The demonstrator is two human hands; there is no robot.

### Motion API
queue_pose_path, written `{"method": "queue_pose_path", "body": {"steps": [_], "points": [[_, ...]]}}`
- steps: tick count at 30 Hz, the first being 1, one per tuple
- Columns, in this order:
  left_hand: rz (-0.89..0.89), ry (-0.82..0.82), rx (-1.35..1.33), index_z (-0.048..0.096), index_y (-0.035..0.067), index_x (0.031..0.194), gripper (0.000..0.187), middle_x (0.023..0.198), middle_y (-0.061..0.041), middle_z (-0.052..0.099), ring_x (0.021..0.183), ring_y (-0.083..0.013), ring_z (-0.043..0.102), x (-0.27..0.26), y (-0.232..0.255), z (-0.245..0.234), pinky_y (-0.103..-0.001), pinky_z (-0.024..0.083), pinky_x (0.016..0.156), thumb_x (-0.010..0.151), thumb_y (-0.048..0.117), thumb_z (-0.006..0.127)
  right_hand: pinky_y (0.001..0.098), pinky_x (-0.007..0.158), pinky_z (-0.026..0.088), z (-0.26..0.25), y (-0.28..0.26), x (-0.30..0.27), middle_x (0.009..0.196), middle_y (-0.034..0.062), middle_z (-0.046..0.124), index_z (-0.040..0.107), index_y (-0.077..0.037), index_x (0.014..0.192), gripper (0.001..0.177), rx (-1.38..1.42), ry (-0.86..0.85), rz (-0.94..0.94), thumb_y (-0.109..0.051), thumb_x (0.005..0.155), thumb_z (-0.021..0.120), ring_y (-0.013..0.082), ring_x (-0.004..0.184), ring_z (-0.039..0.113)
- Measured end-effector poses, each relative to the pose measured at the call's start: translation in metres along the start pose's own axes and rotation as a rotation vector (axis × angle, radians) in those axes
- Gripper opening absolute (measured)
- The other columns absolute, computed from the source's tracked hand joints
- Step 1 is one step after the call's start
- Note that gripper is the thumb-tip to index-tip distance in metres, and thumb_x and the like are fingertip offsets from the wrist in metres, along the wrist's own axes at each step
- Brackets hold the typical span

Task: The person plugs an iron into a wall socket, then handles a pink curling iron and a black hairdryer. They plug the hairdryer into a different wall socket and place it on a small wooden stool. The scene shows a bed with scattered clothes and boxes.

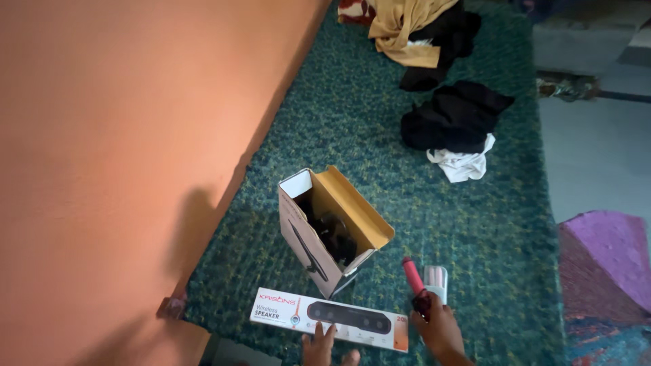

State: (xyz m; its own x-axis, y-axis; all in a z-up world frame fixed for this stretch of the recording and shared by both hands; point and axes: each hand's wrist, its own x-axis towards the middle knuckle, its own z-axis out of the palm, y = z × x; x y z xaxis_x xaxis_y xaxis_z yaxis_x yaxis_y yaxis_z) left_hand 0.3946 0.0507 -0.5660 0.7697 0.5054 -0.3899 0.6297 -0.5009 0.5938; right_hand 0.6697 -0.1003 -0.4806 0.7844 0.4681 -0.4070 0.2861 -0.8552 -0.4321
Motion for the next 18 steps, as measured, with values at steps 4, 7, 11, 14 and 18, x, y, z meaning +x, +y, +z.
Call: {"method": "queue_pose_path", "body": {"steps": [4, 7, 11, 14, 18], "points": [[-0.347, -0.285, 0.046, 0.028, 0.025, 0.162, 0.096, 0.169, -0.018, 0.01, 0.157, -0.0492, -0.001, -0.003, 0.031, -0.038, -0.079, 0.006, 0.116, 0.086, 0.07, 0.064, 0.0511, 0.094, 0.055, 0.033, 0.004, 0.019, 0.129, 0.018, 0.06, 0.04, -0.027, 0.149, 0.078, -0.032, -0.066, 0.013, -0.045, 0.081, 0.073, 0.0422, 0.114, 0.066], [-0.448, -0.335, 0.102, 0.023, 0.029, 0.162, 0.101, 0.173, -0.011, 0.004, 0.16, -0.0445, -0.006, -0.006, 0.074, -0.071, -0.08, 0.007, 0.117, 0.082, 0.067, 0.07, 0.0516, 0.094, 0.054, 0.058, 0.01, 0.032, 0.128, 0.0199, 0.06, 0.042, -0.026, 0.148, 0.076, -0.002, -0.012, 0.038, -0.046, 0.082, 0.074, 0.0439, 0.113, 0.064], [-0.47, -0.143, 0.054, 0.012, 0.025, 0.162, 0.106, 0.171, -0.015, -0.004, 0.159, -0.0397, -0.007, -0.009, 0.118, -0.112, -0.075, 0.01, 0.116, 0.084, 0.055, 0.077, 0.0493, 0.094, 0.055, 0.071, 0.02, 0.048, 0.12, 0.0215, 0.064, 0.048, -0.02, 0.143, 0.072, 0.102, 0.018, -0.086, -0.04, 0.08, 0.076, 0.0428, 0.108, 0.067], [-0.452, 0.113, 0.025, 0.011, 0.024, 0.16, 0.108, 0.171, -0.014, -0.003, 0.157, -0.0381, -0.002, -0.008, 0.142, -0.135, -0.072, 0.009, 0.117, 0.081, 0.049, 0.08, 0.0476, 0.096, 0.055, 0.058, 0.007, 0.05, 0.119, 0.0193, 0.066, 0.052, -0.021, 0.142, 0.07, 0.02, -0.054, -0.045, -0.037, 0.079, 0.078, 0.0402, 0.109, 0.067], [-0.257, 0.439, -0.026, 0.016, 0.019, 0.162, 0.109, 0.172, -0.018, 0.002, 0.157, -0.0416, 0.001, -0.002, 0.164, -0.166, -0.074, 0.007, 0.112, 0.077, 0.038, 0.083, 0.0499, 0.089, 0.054, 0.005, -0.047, 0.04, 0.121, 0.0225, 0.066, 0.066, -0.01, 0.126, 0.053, 0.173, 0.273, -0.126, -0.028, 0.078, 0.08, 0.0424, 0.108, 0.065]]}}
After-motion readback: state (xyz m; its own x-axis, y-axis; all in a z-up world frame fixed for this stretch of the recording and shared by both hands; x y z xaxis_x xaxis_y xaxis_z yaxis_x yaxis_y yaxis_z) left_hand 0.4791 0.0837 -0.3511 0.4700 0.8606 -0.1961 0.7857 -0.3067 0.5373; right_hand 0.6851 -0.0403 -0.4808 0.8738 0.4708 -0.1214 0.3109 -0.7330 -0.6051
